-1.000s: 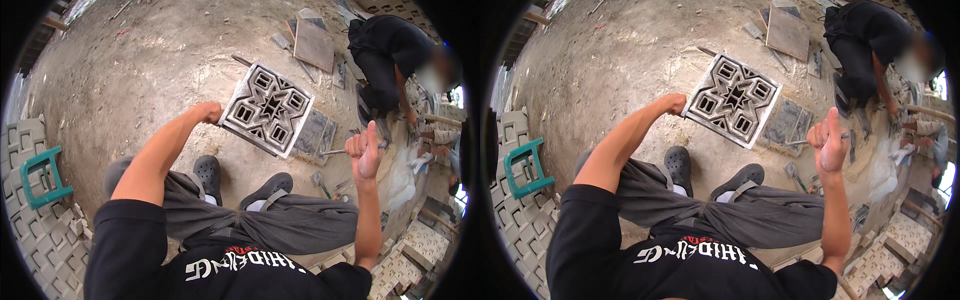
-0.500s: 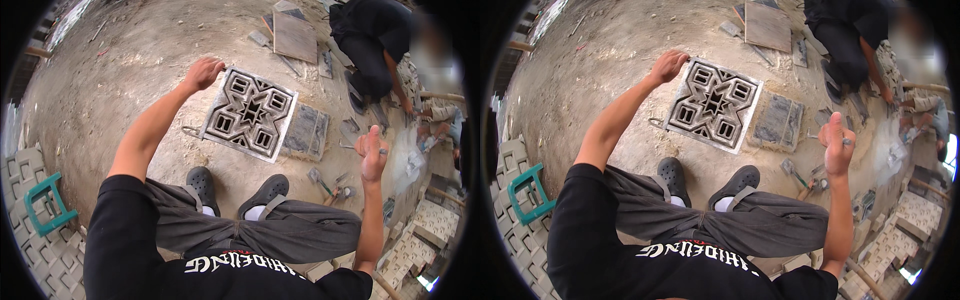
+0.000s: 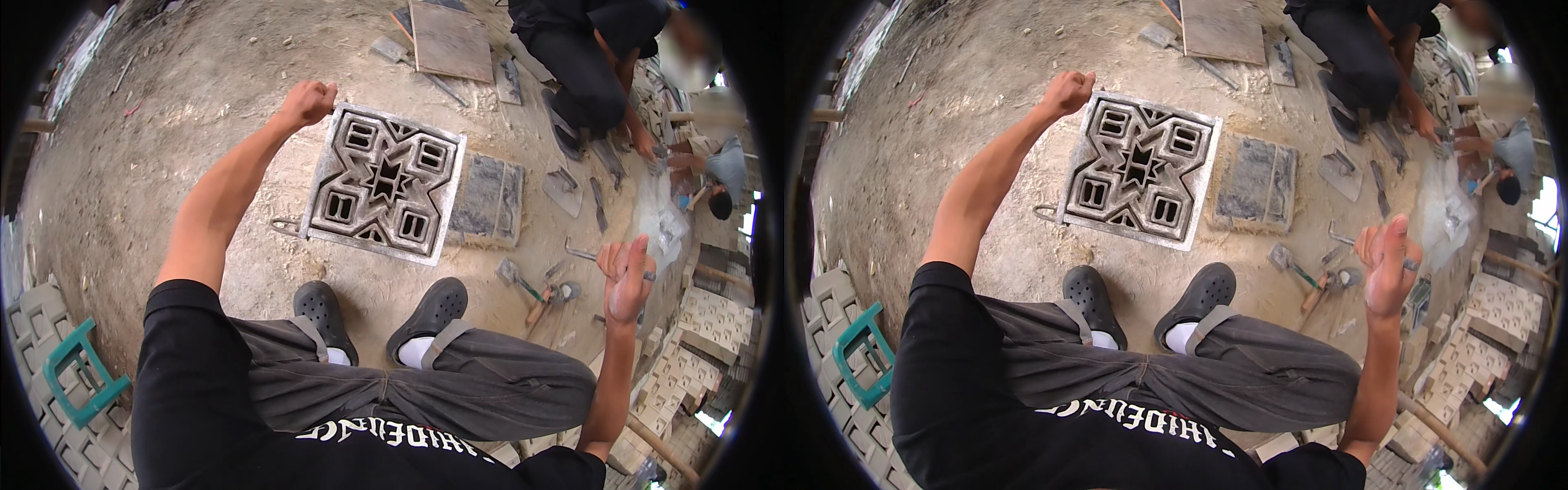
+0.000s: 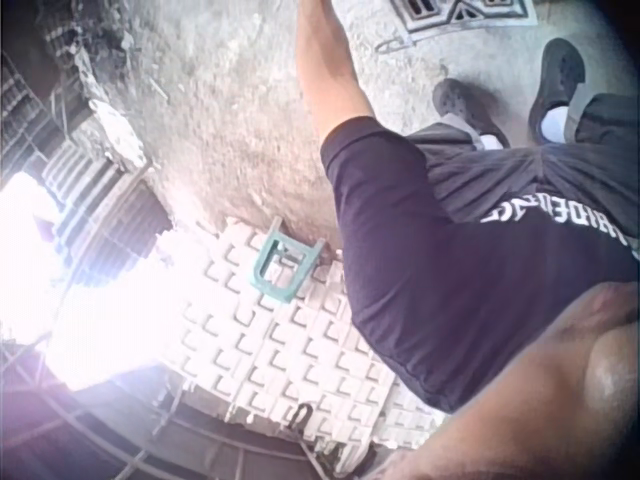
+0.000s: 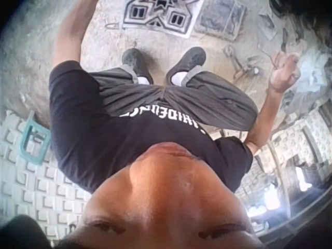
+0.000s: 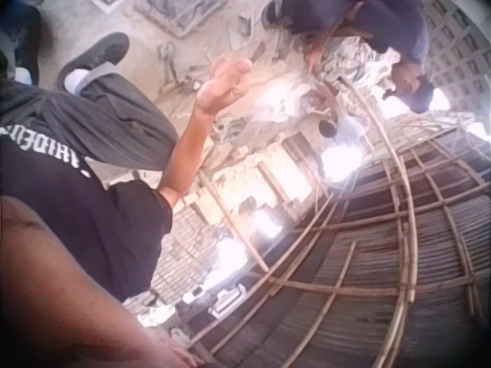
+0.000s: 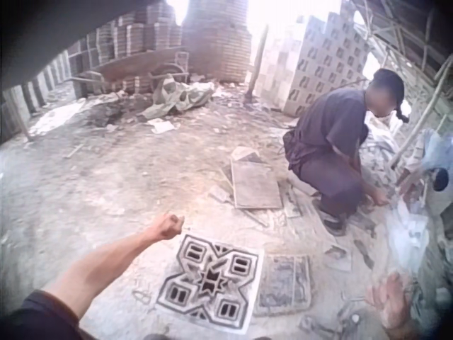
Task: The person uses a trowel to apply and smooth material onto a square mold, places a flat tile on top, and then uses a pointed tool and their hands to carefully extract decorative cement pieces from the intricate mold.
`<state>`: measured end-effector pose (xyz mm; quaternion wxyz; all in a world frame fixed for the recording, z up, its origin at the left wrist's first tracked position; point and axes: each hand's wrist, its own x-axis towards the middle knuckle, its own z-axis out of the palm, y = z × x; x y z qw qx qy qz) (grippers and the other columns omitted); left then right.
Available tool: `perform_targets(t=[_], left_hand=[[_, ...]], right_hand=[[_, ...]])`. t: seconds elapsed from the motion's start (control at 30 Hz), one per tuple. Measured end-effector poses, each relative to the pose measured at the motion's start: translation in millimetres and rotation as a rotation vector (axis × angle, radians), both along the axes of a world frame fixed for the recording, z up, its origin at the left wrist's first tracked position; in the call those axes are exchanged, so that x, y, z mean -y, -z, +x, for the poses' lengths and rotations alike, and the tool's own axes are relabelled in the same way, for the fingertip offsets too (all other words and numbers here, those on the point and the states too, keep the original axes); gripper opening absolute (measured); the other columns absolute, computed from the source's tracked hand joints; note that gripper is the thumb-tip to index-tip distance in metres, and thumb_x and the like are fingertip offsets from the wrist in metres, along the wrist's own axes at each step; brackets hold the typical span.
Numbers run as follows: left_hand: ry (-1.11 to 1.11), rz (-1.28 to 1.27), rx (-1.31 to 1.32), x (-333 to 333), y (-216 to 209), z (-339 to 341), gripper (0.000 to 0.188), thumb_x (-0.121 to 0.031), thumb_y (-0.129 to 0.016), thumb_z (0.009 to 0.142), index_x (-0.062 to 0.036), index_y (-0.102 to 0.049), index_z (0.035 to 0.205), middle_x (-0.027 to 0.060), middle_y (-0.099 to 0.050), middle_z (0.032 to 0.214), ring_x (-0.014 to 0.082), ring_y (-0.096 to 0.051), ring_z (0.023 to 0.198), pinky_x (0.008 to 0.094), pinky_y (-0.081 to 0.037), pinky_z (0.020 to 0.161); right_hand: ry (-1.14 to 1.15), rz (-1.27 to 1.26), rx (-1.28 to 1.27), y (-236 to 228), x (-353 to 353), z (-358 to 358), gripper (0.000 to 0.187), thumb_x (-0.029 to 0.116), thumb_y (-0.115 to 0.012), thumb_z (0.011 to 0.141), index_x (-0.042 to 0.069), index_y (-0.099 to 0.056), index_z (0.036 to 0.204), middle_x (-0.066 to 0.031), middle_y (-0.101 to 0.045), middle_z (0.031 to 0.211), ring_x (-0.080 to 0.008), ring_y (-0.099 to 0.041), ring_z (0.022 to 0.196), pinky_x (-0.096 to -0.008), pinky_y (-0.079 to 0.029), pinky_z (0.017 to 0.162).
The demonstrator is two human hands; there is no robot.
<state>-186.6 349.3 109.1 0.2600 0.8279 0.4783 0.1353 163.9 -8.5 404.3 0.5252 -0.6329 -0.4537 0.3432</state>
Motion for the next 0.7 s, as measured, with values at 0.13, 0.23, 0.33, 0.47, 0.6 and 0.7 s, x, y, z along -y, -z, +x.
perform_targets(t=[0.13, 0.23, 0.33, 0.47, 0.6, 0.7], left_hand=[[0.098, -0.2, -0.167, -23, 14, -8, 0.073, -0.05, -0.036, 0.099, 0.0121, -0.058, 0.068, 0.0312, -0.061, 0.069, 0.0447, -0.063, 0.072, 0.0537, -0.048, 0.075], [0.084, -0.334, -0.254, -32, 9, -3, 0.08, -0.057, -0.033, 0.098, 0.0125, -0.062, 0.072, 0.0332, -0.064, 0.077, 0.0444, -0.065, 0.078, 0.0528, -0.049, 0.08], [-0.101, -0.097, -0.236, -9, -3, 13, 0.078, -0.059, -0.033, 0.098, 0.008, -0.066, 0.076, 0.0309, -0.066, 0.082, 0.0463, -0.065, 0.083, 0.0516, -0.049, 0.076], [0.064, 0.093, -0.084, 20, 3, -2, 0.072, -0.054, -0.033, 0.099, 0.0049, -0.066, 0.075, 0.0303, -0.065, 0.079, 0.0449, -0.064, 0.079, 0.0514, -0.048, 0.073], [0.121, -0.089, -0.244, -20, 1, -8, 0.066, -0.05, -0.033, 0.1, 0.0043, -0.065, 0.081, 0.0316, -0.064, 0.081, 0.0446, -0.063, 0.075, 0.0513, -0.047, 0.071], [0.156, -0.771, -0.53, -37, -2, 4, 0.072, -0.053, -0.029, 0.1, 0.0023, -0.067, 0.076, 0.0245, -0.065, 0.073, 0.0352, -0.063, 0.065, 0.047, -0.046, 0.065]], right_hand=[[-0.049, 0.025, -0.036, 0, 0, 0, 0.053, 0.03, -0.036, 0.107, 0.01, -0.029, 0.058, 0.0027, -0.026, 0.053, -0.0096, -0.022, 0.048, -0.0293, -0.022, 0.05], [-0.075, -0.001, 0.06, -8, 9, -9, 0.053, 0.032, -0.036, 0.107, 0.01, -0.029, 0.059, 0.0025, -0.027, 0.053, -0.0096, -0.023, 0.049, -0.0292, -0.021, 0.05], [-0.078, -0.045, 0.099, -9, 20, -10, 0.053, 0.031, -0.038, 0.107, 0.009, -0.029, 0.059, 0.0024, -0.027, 0.054, -0.0094, -0.024, 0.049, -0.0294, -0.02, 0.049], [-0.024, -0.068, 0.054, -7, 20, -9, 0.053, 0.03, -0.04, 0.106, 0.009, -0.03, 0.059, 0.0028, -0.027, 0.053, -0.0089, -0.022, 0.049, -0.0294, -0.019, 0.048], [-0.068, -0.061, 0.048, -3, 17, -10, 0.054, 0.031, -0.04, 0.106, 0.01, -0.03, 0.058, 0.0032, -0.027, 0.053, -0.0085, -0.022, 0.049, -0.0293, -0.018, 0.048], [-0.059, -0.068, 0.079, 0, 17, -13, 0.053, 0.031, -0.04, 0.106, 0.01, -0.029, 0.058, 0.0036, -0.027, 0.053, -0.008, -0.021, 0.049, -0.0291, -0.018, 0.048]])
